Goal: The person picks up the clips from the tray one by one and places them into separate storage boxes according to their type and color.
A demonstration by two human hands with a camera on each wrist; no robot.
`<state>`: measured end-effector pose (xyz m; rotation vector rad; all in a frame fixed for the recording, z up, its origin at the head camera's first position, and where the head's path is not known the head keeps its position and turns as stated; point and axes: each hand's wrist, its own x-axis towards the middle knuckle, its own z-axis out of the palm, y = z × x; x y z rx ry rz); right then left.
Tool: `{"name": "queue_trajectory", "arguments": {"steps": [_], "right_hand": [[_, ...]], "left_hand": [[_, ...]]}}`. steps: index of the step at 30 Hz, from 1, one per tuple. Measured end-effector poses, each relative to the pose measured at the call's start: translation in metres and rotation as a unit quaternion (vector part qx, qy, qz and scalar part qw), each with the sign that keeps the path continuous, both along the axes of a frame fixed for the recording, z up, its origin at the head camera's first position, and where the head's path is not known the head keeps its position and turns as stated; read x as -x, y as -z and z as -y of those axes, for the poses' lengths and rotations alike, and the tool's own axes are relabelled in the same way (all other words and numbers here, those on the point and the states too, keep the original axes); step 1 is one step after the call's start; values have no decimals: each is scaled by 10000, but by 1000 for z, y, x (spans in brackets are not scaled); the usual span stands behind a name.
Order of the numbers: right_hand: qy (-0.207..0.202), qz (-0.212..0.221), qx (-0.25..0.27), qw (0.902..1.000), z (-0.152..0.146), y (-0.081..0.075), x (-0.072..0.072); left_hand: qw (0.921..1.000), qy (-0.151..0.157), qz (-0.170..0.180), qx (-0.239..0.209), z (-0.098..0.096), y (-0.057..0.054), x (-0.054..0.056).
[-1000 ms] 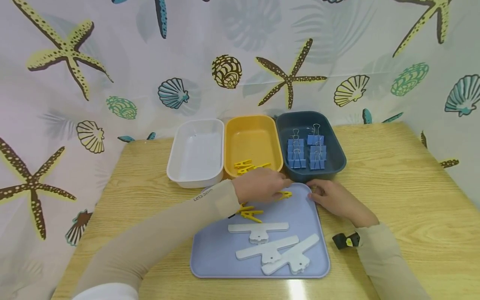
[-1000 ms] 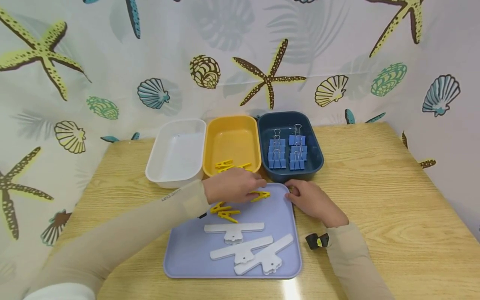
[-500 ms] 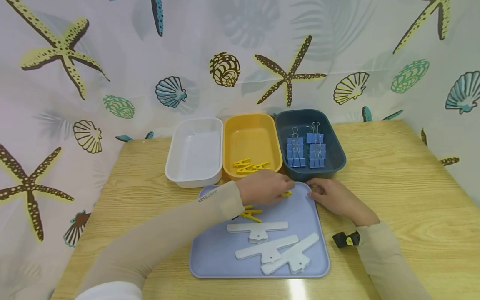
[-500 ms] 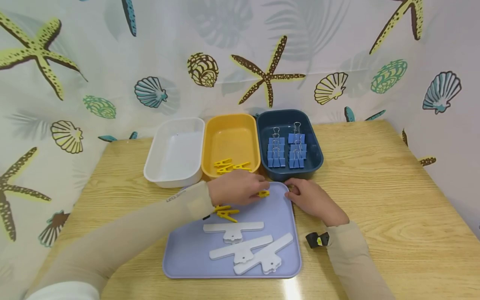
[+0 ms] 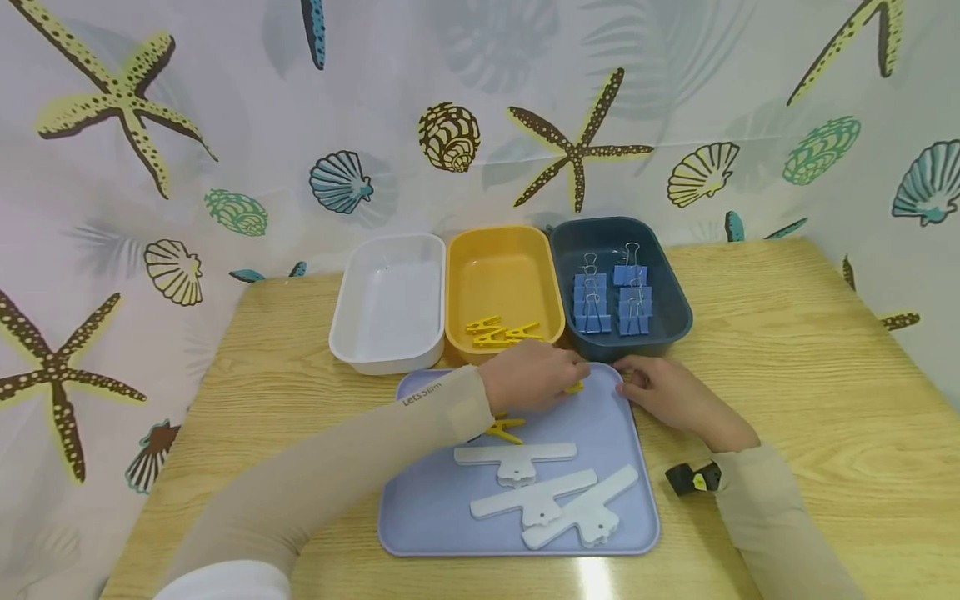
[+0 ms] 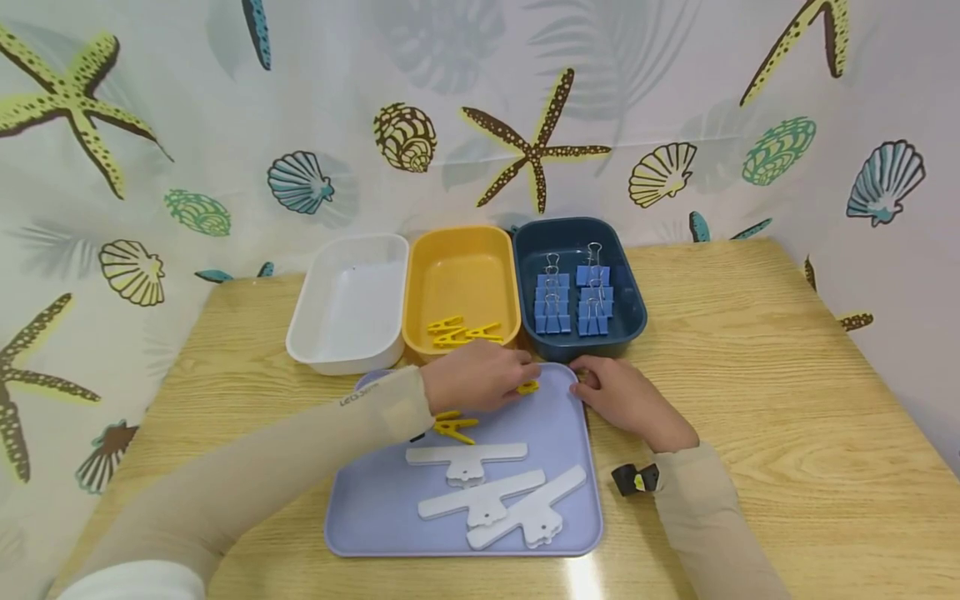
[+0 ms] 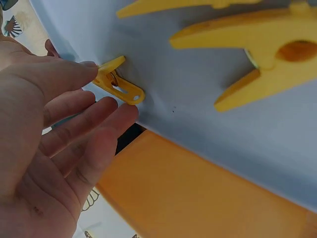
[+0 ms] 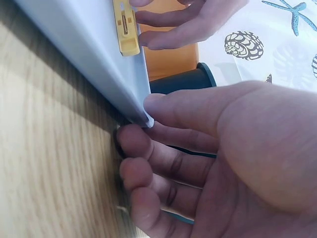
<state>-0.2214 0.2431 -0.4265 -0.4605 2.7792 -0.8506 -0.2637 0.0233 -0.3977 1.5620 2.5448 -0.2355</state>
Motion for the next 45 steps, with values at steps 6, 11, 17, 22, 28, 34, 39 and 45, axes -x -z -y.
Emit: {"name": "queue_trajectory", "arguments": {"steps": [6, 11, 17, 22, 28, 34, 39, 45], "right_hand": [[2, -5, 33, 10000, 0, 0, 0], [-1, -23, 45, 10000, 1, -1, 0], [-19, -55, 51, 10000, 1, -2, 0], [-35, -66, 64, 10000, 1, -2, 0], [-44, -55, 78, 9999, 1, 0, 0], [-68, -64, 83, 9999, 1, 0, 0], [-116, -31, 93, 9999, 2, 1, 0], [-128, -57, 73, 9999, 3, 1, 0]], "left_hand": [[9998, 14, -201, 31, 1, 0, -2], [9995, 70, -319, 38, 0, 0, -3], [9991, 134, -406, 60, 0, -1, -5], [9987, 185, -462, 100, 0, -2, -6], [9984, 254, -489, 122, 0, -5, -7], [9983, 319, -488, 84, -1, -8, -8], [9979, 362, -536, 32, 1, -10, -8], [9979, 357, -541, 16, 2, -14, -7]]}}
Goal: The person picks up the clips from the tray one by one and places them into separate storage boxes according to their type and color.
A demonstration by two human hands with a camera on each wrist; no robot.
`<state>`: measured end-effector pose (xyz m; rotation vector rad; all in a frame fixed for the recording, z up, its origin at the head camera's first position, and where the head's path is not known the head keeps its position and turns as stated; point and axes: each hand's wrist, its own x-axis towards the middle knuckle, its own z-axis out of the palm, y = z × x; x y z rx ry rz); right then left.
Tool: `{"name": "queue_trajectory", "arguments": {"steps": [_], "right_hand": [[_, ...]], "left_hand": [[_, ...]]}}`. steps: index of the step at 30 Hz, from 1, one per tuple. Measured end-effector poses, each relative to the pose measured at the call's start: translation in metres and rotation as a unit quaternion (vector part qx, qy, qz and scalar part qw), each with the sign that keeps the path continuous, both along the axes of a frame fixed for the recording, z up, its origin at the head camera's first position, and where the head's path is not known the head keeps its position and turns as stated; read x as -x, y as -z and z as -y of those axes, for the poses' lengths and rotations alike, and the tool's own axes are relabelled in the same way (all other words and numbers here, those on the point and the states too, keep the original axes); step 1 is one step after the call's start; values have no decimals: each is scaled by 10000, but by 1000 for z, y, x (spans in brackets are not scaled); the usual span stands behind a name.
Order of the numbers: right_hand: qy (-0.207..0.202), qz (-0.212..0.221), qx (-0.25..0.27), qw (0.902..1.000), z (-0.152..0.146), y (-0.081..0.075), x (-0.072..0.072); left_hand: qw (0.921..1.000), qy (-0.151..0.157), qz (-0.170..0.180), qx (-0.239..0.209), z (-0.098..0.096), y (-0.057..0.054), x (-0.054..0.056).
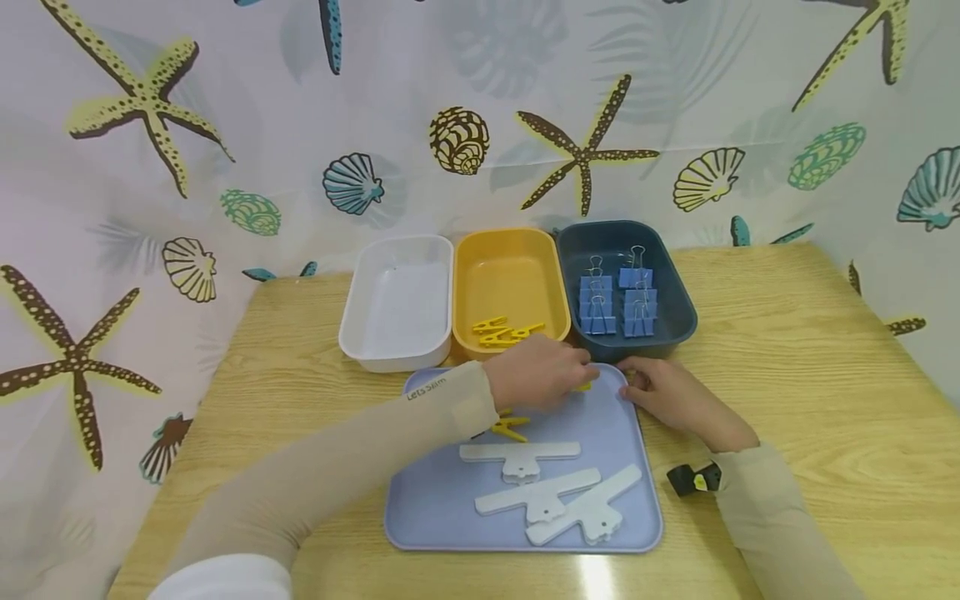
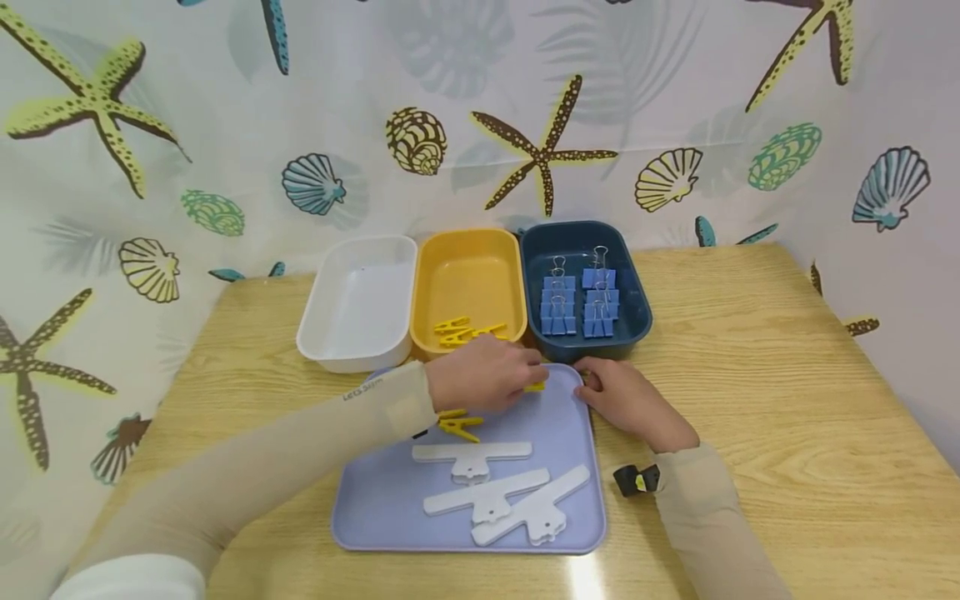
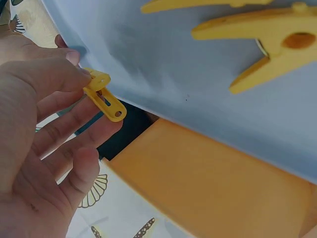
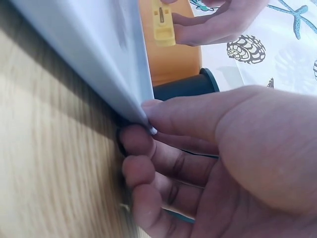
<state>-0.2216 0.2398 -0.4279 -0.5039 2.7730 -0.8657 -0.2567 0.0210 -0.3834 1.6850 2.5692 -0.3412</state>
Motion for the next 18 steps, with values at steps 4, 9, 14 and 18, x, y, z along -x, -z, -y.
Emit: {"name": "queue_trajectory", "arguments": {"steps": [4, 9, 14, 18], "right_hand": [[34, -10, -42, 10000, 0, 1, 0], [81, 51, -63, 9999, 1, 1, 0], [53, 9, -58, 10000, 0, 1, 0], [31, 0, -72, 10000, 0, 1, 0]], "left_hand": [[10000, -45, 17, -20, 1, -4, 0], [9999, -130, -7, -16, 1, -9, 1], [9998, -141, -159, -21, -1, -14, 5], [9996, -111, -259, -18, -1, -18, 8]]}}
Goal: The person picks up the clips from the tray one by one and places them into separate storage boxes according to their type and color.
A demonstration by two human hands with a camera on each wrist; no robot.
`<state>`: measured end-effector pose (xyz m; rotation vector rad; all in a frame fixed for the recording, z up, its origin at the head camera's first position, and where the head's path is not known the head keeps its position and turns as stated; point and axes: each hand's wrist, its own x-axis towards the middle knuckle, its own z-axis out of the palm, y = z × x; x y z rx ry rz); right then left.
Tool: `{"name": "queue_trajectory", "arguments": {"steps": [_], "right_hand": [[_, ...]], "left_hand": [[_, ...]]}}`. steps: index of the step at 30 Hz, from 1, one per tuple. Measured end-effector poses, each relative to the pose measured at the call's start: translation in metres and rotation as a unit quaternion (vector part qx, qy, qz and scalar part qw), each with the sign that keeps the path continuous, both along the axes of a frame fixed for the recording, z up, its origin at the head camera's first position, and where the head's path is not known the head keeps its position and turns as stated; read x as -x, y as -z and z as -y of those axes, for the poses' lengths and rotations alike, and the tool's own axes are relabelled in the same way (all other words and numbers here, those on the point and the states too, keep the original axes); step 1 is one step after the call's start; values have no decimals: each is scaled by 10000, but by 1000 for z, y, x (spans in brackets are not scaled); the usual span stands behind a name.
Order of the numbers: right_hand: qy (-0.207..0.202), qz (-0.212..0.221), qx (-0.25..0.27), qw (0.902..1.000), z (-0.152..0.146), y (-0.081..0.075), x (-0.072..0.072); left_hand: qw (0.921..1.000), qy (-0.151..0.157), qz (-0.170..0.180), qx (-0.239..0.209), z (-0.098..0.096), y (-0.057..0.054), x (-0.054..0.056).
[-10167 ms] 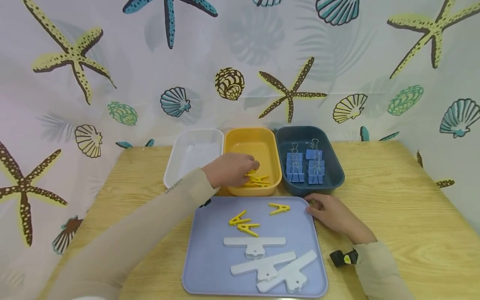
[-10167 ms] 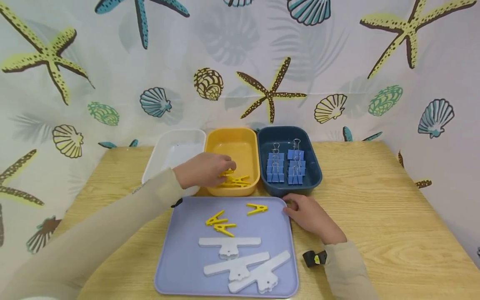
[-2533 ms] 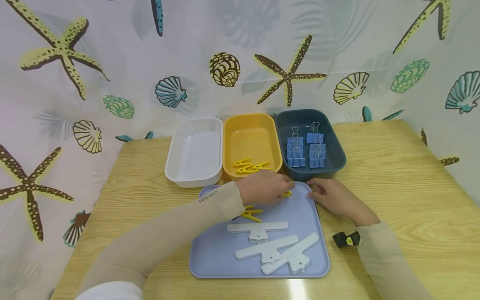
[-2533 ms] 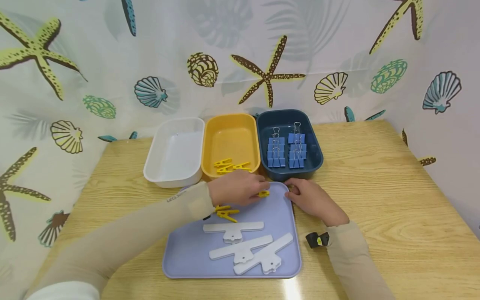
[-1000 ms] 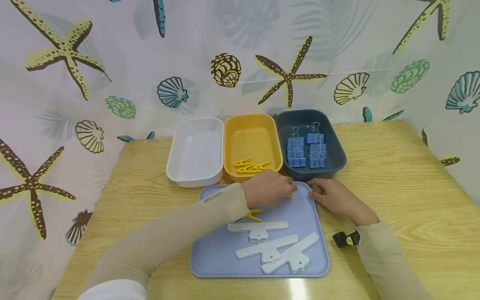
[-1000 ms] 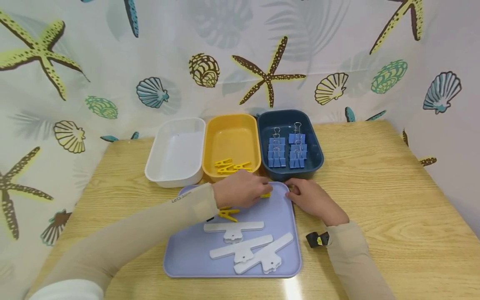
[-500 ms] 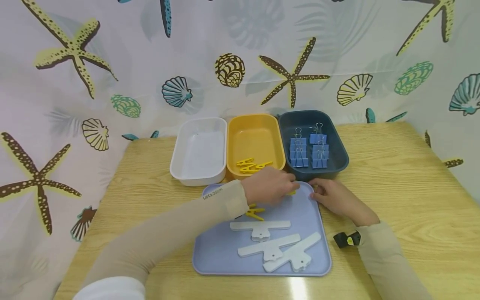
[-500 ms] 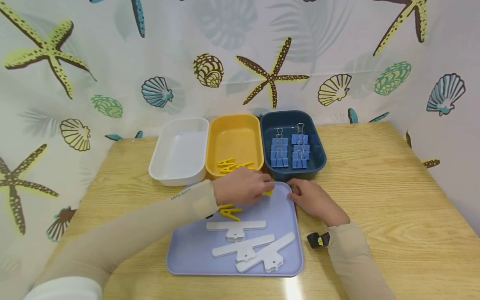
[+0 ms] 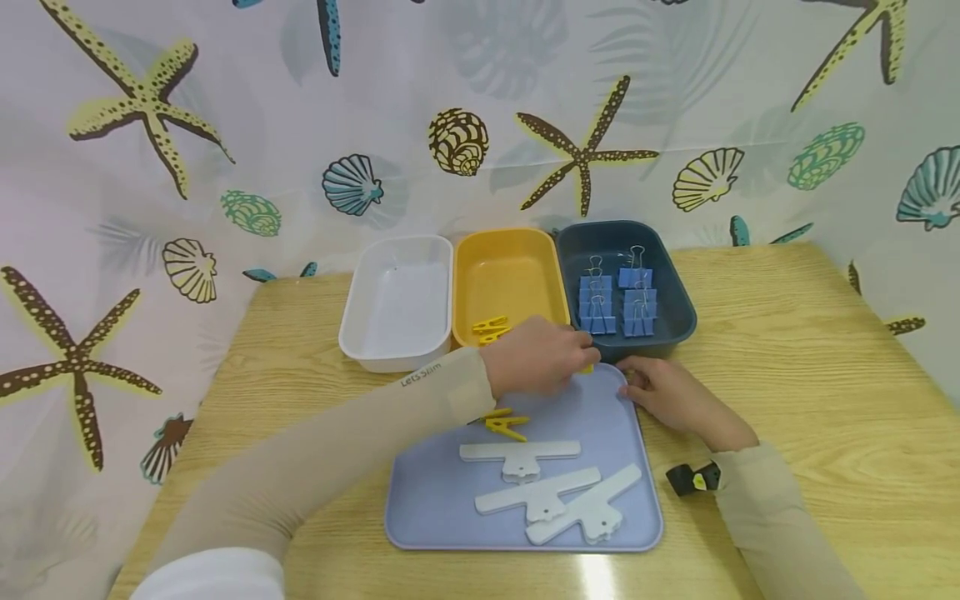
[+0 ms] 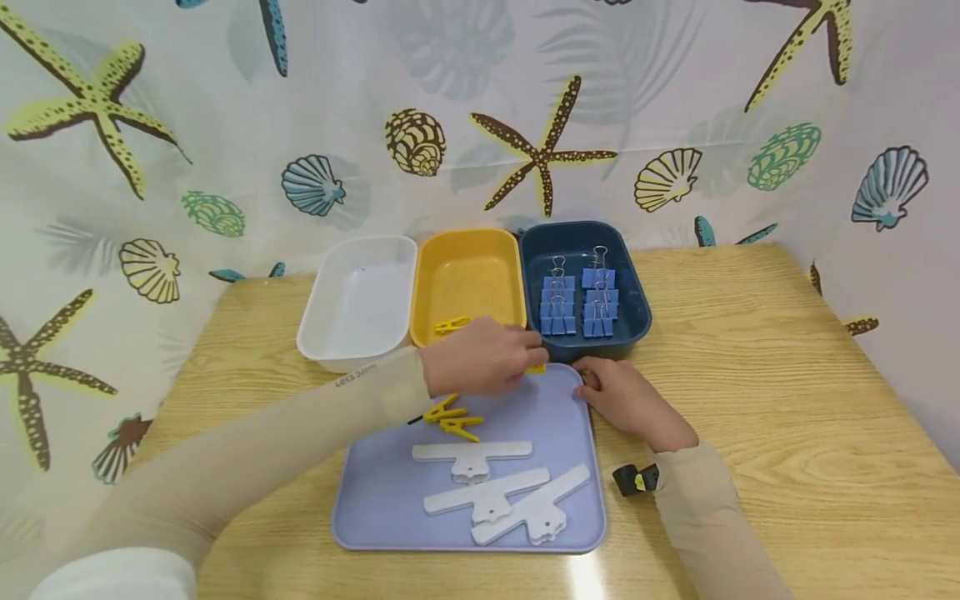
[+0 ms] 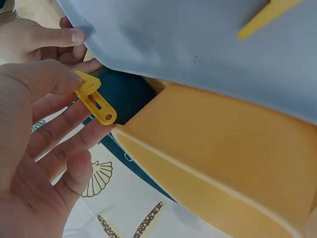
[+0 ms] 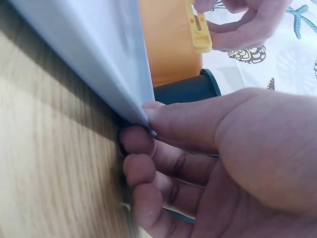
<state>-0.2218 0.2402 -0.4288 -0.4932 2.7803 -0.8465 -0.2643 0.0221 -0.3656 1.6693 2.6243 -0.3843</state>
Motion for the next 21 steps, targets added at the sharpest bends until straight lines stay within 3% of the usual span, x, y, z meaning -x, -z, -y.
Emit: {"name": "queue_trajectory", "arguments": {"steps": [21], "right_hand": [[72, -39, -22, 10000, 2, 2, 1]], "left_hand": [[9996, -37, -276, -93, 7, -15, 8]]}}
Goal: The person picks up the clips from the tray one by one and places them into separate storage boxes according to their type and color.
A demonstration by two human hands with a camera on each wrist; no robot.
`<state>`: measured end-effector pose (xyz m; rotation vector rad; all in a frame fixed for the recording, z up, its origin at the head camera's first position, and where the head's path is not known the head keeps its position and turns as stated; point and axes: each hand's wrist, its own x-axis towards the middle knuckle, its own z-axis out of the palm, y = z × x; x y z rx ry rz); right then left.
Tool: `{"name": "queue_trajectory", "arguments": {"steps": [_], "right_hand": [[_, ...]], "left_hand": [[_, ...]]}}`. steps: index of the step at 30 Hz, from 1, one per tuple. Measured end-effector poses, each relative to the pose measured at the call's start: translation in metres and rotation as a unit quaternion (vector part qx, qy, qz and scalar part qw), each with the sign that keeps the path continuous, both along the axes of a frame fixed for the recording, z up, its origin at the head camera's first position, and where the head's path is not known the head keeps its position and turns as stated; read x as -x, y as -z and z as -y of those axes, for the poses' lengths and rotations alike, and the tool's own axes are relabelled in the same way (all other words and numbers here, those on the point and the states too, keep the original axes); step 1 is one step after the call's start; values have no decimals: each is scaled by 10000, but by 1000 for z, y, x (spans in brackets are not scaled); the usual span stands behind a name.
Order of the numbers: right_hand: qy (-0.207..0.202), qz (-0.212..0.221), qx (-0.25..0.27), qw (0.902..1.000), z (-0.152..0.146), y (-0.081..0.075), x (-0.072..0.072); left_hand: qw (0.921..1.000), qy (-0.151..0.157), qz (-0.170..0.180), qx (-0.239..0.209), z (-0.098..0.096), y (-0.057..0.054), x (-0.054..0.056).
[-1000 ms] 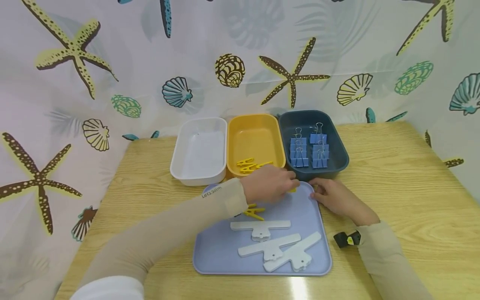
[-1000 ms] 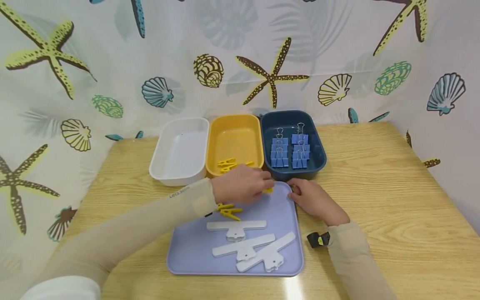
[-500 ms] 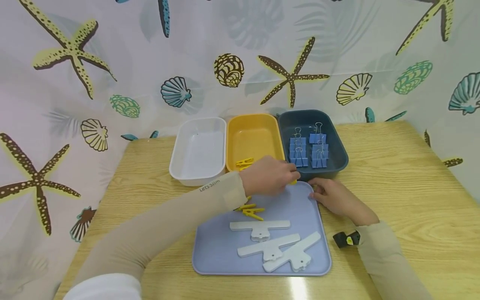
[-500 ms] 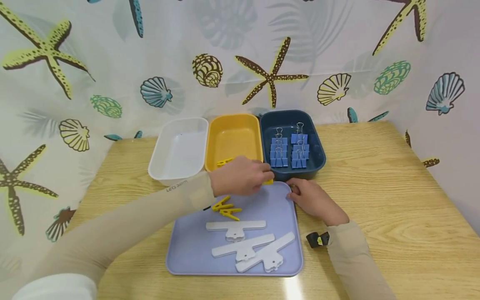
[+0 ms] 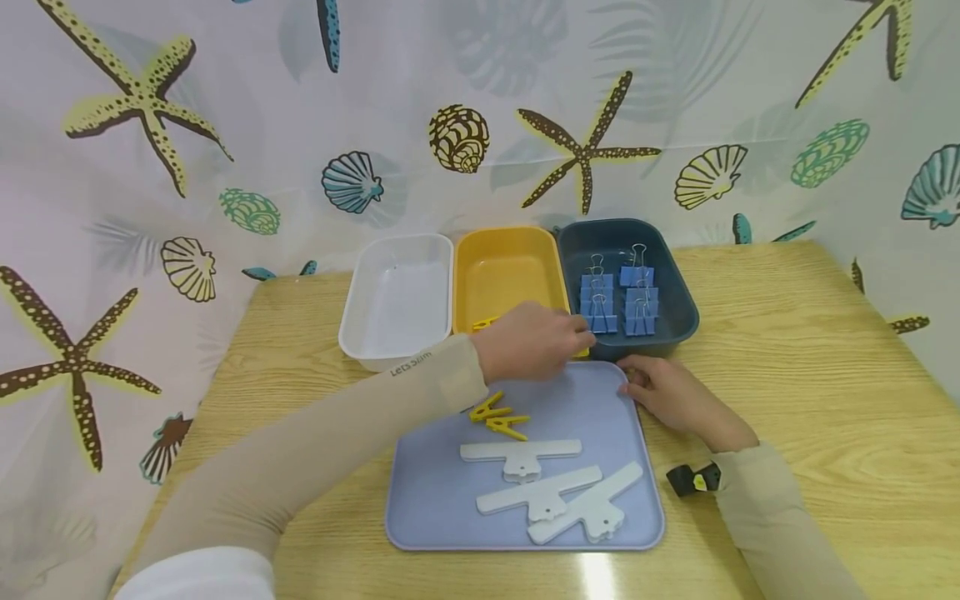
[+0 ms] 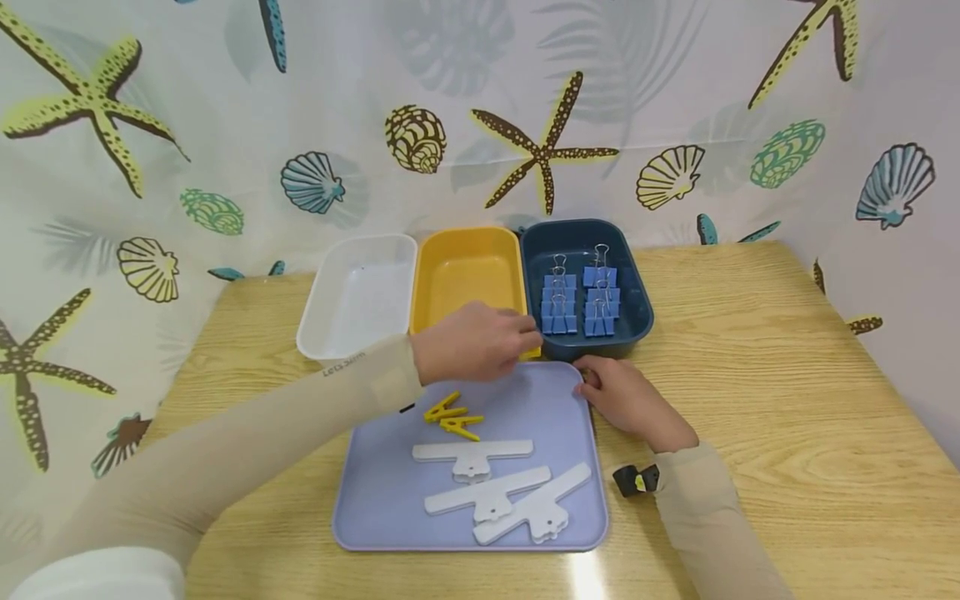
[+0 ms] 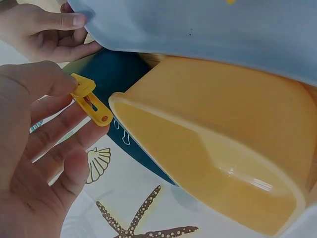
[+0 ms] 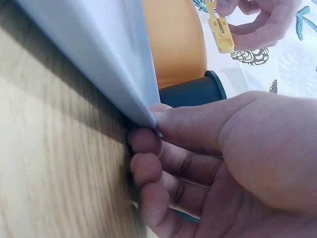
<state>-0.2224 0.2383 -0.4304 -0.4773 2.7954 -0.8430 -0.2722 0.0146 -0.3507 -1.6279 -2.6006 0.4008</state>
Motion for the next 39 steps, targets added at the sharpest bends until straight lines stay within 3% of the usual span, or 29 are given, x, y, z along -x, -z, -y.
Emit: {"name": "queue_trajectory", "arguments": {"steps": [8, 18, 31, 39], "right_hand": [[1, -47, -32, 10000, 1, -1, 0], [4, 3, 15, 10000, 0, -2, 0], [30, -44, 70, 10000, -1, -2, 0], [30, -48, 81, 10000, -1, -2, -1]], "left_hand": [[9996, -249, -27, 90, 3, -5, 4], [9998, -163, -110, 102, 7, -9, 10], [9987, -425, -22, -270, 15, -3, 21], [9980, -590, -70, -228, 19, 2, 31]]}}
